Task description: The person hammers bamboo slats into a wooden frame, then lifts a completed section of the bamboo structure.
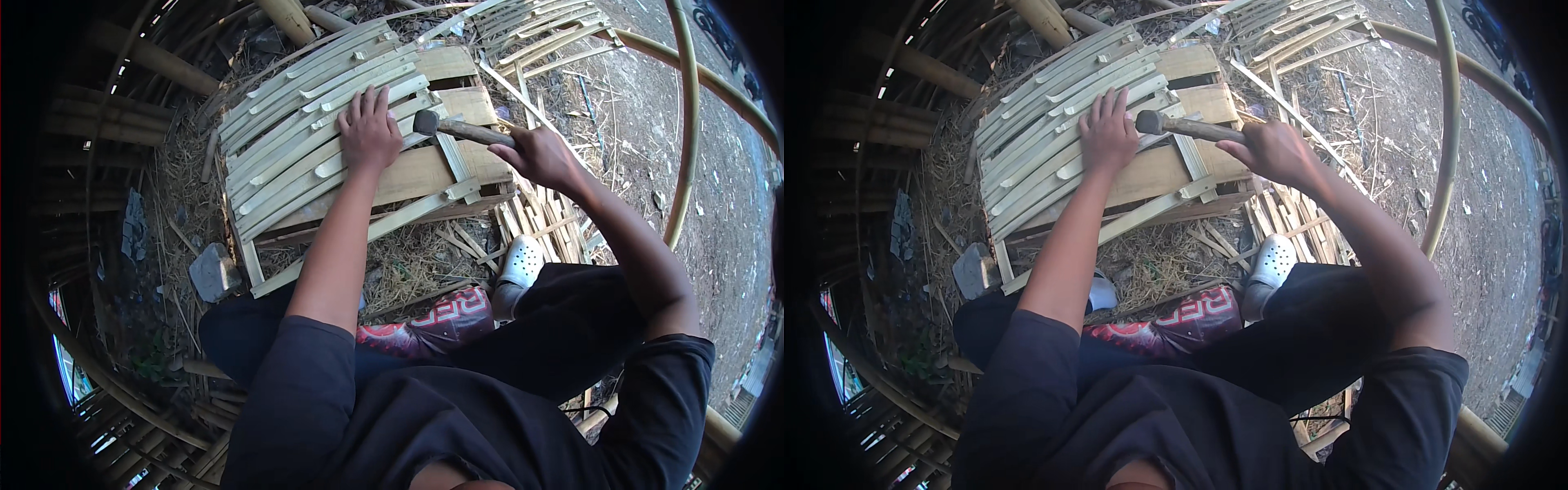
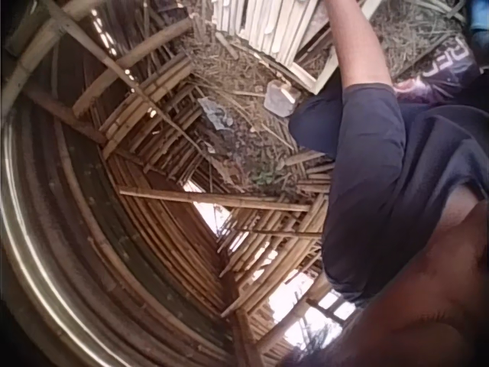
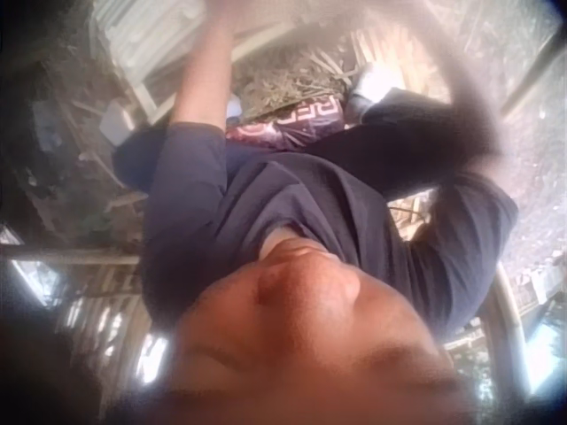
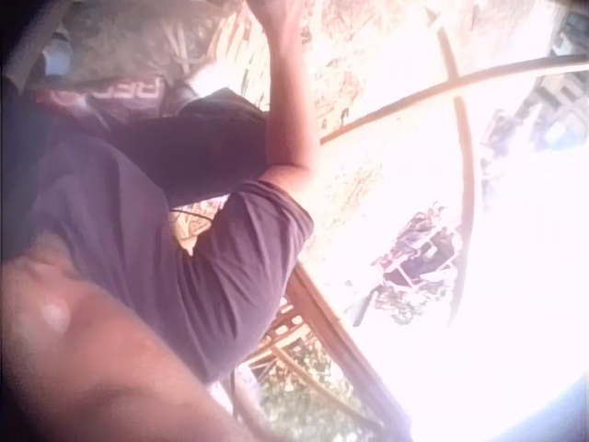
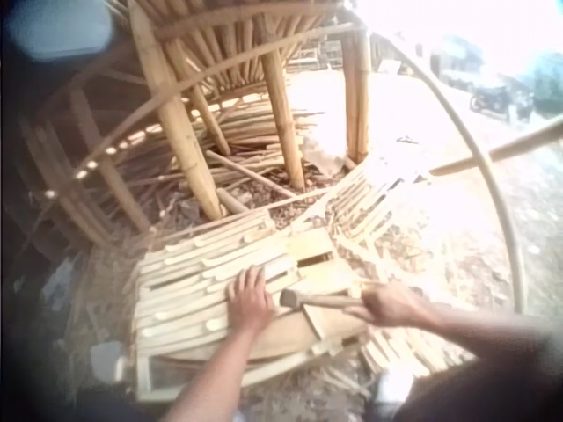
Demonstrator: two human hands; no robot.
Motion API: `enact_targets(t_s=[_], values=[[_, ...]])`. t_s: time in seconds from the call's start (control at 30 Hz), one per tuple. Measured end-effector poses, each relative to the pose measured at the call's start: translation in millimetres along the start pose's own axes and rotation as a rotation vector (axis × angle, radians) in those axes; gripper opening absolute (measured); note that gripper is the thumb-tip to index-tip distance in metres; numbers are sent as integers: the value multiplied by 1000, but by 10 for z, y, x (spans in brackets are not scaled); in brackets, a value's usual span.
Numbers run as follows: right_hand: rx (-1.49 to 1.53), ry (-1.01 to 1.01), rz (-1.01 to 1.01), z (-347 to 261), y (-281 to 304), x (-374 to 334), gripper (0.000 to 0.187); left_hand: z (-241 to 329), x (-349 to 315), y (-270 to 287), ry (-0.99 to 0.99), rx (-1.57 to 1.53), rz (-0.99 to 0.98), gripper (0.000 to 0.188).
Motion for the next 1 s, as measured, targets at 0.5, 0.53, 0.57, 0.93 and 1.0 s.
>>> enact_targets(t_s=[0.5, 0.53, 0.57, 0.93, 1.0], values=[[-37, -107, -34, 268, -22, 2, 58, 49, 37, 39, -3, -8, -30, 56], [-71, -117, -38, 254, -14, 5, 57, 53, 31, 31, -7, -3, -31, 56], [-105, -127, -42, 239, -7, 5, 56, 50, 29, 25, -8, -5, -33, 56], [-45, -205, -48, 314, -158, -52, 56, 48, 36, 35, -15, -11, -11, 55], [59, -297, 22, 322, -210, 34, 66, 23, -67, -14, -10, -6, -13, 55]])
Point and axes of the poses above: each hand's wrist, its own x-axis towards the middle knuckle, its own y-axis out of the back of the hand, z = x × y, the point moved 6 cm from there along x, towards the middle knuckle, and after that the axes turned 9 degrees about -y, right-handed, at the moved point
